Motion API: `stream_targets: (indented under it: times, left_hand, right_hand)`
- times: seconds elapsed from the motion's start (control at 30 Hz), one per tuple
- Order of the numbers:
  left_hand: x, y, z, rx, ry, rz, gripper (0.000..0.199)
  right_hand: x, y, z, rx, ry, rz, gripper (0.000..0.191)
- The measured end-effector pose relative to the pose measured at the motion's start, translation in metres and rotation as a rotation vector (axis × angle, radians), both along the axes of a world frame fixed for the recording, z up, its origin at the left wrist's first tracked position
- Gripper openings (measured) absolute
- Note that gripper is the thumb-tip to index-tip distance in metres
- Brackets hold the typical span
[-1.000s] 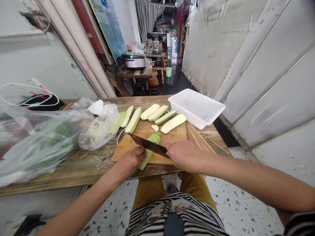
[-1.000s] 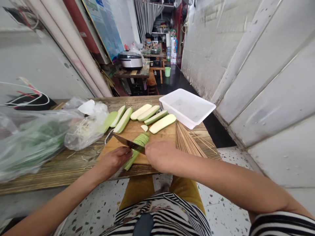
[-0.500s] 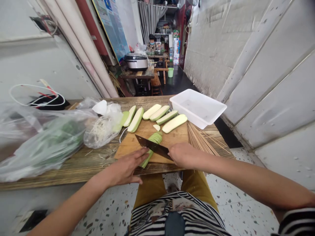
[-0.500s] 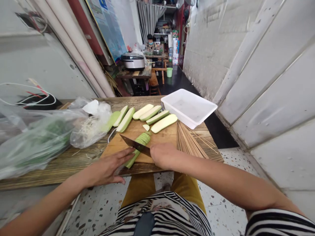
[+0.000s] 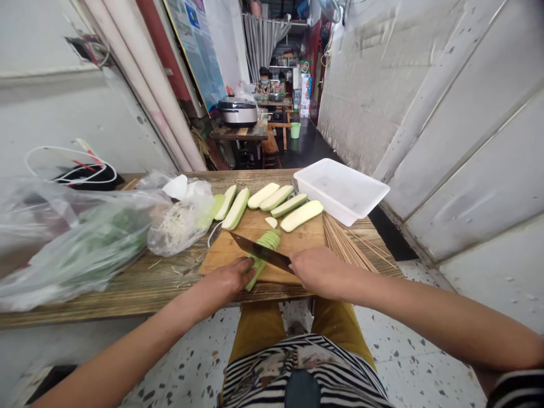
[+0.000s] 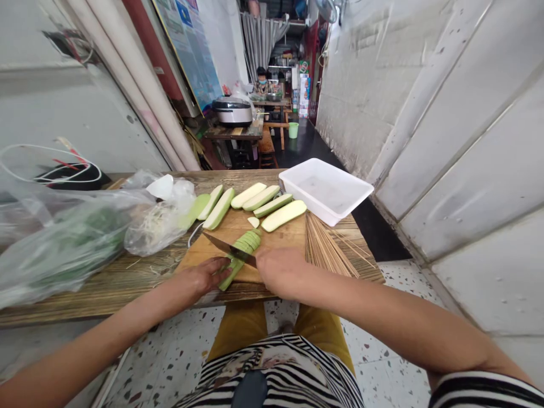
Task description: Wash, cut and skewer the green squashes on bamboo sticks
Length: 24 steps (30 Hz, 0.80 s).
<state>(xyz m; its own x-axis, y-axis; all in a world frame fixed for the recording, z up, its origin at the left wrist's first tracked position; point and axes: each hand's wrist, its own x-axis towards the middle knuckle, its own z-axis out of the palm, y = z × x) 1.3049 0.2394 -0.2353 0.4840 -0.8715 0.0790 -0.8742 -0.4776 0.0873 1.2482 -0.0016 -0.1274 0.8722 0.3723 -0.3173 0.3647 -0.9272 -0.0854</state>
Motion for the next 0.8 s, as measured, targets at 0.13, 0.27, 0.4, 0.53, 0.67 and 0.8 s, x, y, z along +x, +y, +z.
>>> stream_targets:
  times: [0.13,0.27,0.4,0.53,0.67,0.8]
  left_hand:
    - [-0.001,-0.002,0.006,0.034,-0.008,0.013,0.04]
    - [-0.001,-0.003,0.002,0.015,-0.012,0.022,0.038]
    - [-0.001,-0.001,0.001,0.022,-0.03,0.027,0.039]
    - [0.002,0.001,-0.001,-0.025,-0.037,-0.022,0.041]
    - [0.005,0.0,0.0,-0.11,0.001,-0.02,0.038]
    - [0.001,-0.006,0.013,0.012,0.109,0.036,0.038]
  right_hand:
    - [-0.002,0.003,0.008,0.007,-0.015,0.008,0.022]
    - [-0.001,0.003,0.01,0.017,-0.017,0.031,0.021]
    - [-0.001,0.003,0.009,0.003,0.011,0.018,0.021]
    - [0.001,0.003,0.002,-0.008,0.012,0.033,0.021]
    - [0.005,0.003,-0.01,-0.026,0.056,0.081,0.021]
    - [0.005,0.004,-0.009,-0.055,0.102,0.072,0.022]
